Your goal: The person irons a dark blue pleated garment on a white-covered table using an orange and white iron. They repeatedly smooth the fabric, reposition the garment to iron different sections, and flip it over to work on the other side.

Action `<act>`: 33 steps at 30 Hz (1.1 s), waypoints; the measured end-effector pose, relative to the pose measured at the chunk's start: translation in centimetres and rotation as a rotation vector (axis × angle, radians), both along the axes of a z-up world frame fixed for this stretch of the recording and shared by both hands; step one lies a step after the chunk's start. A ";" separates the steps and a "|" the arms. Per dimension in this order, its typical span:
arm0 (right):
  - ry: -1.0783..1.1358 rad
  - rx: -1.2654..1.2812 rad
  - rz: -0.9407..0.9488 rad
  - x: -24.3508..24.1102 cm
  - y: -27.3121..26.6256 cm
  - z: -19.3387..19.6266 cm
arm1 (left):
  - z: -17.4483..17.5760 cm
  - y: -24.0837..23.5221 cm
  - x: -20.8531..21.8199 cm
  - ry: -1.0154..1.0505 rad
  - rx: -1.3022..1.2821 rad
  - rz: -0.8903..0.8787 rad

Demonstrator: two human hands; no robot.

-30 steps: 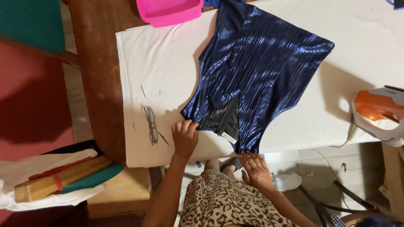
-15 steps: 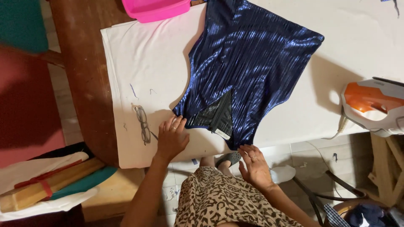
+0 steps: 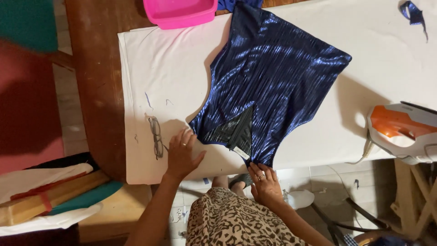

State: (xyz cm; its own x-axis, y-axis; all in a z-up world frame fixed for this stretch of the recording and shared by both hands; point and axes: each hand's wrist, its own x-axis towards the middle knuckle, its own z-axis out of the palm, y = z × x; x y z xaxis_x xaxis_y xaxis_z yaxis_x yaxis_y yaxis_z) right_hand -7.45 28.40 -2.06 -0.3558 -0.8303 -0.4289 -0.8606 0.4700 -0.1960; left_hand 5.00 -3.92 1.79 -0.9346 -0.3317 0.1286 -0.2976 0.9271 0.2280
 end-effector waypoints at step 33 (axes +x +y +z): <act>0.015 -0.291 0.172 -17.0 -11.8 3.4 | -4.8 2.1 -1.8 0.167 0.003 -0.037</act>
State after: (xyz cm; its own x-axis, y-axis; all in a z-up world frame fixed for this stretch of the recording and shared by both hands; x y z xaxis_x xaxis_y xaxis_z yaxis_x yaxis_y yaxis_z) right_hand -24.43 16.64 1.30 -0.2039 -0.9657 -0.1610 -0.9263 0.2436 -0.2876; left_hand 3.21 -1.81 -3.02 -0.9117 -0.2984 0.2823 -0.2213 0.9358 0.2743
